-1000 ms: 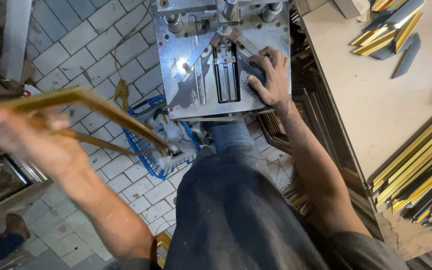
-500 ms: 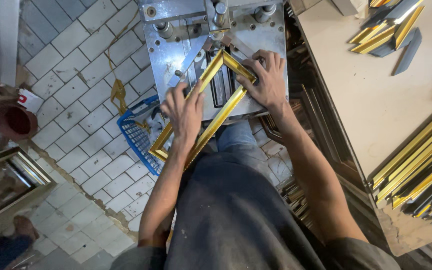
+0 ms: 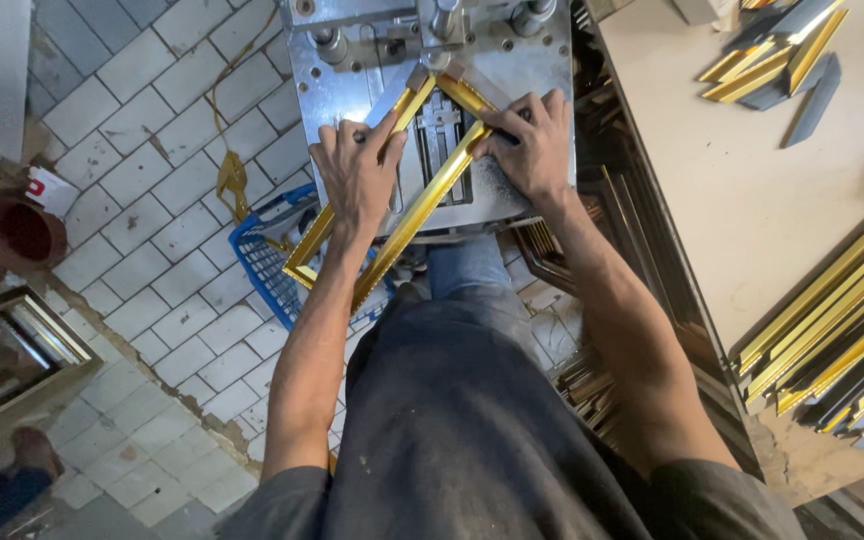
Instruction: The person picks up gold picture frame molding pieces from the workbench, positions two mitered corners in a manual frame joining machine, and presses the machine to fasten the corners together. They place completed frames on the table and repeat the process with additional molding pieces.
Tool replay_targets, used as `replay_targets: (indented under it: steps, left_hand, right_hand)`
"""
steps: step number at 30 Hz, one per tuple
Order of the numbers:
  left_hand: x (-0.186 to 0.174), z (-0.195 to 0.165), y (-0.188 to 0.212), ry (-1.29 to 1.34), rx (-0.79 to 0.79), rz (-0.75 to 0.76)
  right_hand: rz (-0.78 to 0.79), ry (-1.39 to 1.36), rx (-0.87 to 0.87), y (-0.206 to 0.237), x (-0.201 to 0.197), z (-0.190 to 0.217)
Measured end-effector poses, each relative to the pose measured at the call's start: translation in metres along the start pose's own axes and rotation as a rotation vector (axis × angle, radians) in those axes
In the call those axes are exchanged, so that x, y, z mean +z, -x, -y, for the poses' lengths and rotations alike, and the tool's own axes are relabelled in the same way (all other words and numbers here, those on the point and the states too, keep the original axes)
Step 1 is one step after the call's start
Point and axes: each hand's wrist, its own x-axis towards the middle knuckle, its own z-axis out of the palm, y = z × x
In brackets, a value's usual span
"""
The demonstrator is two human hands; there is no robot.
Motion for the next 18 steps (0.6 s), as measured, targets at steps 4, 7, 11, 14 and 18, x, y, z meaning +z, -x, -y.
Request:
replay_targets:
  steps: [4,7,11,14,18]
  left_hand:
    - [0.006,-0.001,-0.003,-0.020,-0.019,0.045]
    - [0.007,-0.001,-0.004,0.004,-0.039,0.029]
    - [0.006,0.001,-0.005,-0.025,-0.049,0.042]
    - [0.010,0.000,-0.011,-0.017,-0.033,0.015]
    - [0.001,0.002,-0.007,-0.018,-0.011,0.079]
  right_hand:
    - [-0.002,0.028,-0.017,-0.003,-0.001,-0.001]
    - [0.006,0.076,-0.037,-0.007,0.001,-0.001]
    - [0.028,0.130,0.001,-0.010,0.002,-0.001]
    - [0.050,0.149,-0.004,-0.010,0.003,-0.003]
    - [0.045,0.121,-0.062,-0.004,-0.001,-0.003]
